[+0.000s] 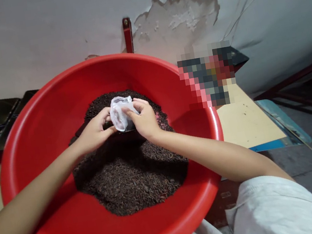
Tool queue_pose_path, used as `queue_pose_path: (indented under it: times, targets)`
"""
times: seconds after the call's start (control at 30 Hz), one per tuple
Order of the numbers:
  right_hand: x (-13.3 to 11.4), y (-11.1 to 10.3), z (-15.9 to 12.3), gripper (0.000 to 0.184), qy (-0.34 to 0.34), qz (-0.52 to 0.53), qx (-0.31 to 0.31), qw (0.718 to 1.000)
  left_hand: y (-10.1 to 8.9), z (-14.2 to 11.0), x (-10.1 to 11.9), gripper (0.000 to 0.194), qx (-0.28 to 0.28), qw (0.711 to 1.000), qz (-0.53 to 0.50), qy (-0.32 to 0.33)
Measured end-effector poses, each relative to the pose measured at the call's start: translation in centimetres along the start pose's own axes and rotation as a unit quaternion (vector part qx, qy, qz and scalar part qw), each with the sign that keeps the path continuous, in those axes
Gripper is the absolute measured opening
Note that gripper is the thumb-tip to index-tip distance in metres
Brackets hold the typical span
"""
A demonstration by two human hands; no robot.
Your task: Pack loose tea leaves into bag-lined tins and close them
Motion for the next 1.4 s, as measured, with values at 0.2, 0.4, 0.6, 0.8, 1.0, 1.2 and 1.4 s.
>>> queue_pose_path:
  times: [0.2, 0.4, 0.6, 0.8, 1.0, 1.2, 1.4]
  targets:
    - [-0.8, 0.4, -0.6, 0.024, 0.007, 0.022, 0.024, 0.999, 0.4, -0.3, -1.0, 0.022, 0.119, 0.983, 0.141, 0.006]
    - [-1.2, 0.7, -1.5, 0.048, -0.068, -0.086, -0.023, 0.994, 0.6, -0.3, -1.7, 0.045, 0.149, 0.967, 0.186, 0.093]
    - [-1.6, 0.4, -2.3, 0.043, -0.099, -0.105, 0.016, 0.989, 0.0, 0.1, -0.4, 0.023, 0.091, 0.984, 0.152, -0.023]
    - [-2.0, -0.1, -1.8, 0.023, -0.207, -0.142, 0.067, 0.966, 0.1, 0.2, 0.0, 0.015, 0.098, 0.979, 0.147, -0.105]
    - [-1.6, 0.8, -1.1, 0.038, -0.201, -0.318, 0.028, 0.926, -0.1, -0.1, -1.2, 0.034, 0.082, 0.987, 0.129, -0.04]
    - [-2.7, 1.2, -1.7, 0.045, -0.15, -0.475, -0.035, 0.866, 0.6, -0.8, -1.3, 0.048, 0.066, 0.938, 0.328, 0.093]
    - [-4.2, 0.7, -2.8, 0.06, -0.074, -0.509, -0.057, 0.856, 0.8, -0.5, -1.2, 0.054, -0.144, 0.9, 0.398, 0.108]
Point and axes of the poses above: each hand's wrist, its own z-axis towards the middle knuckle, its own y-axis out of the palm, x = y × z, the point moved 3 cm from there along z, towards the middle knuckle, and after that the axes turned 13 degrees about y, right-handed, at the moved point
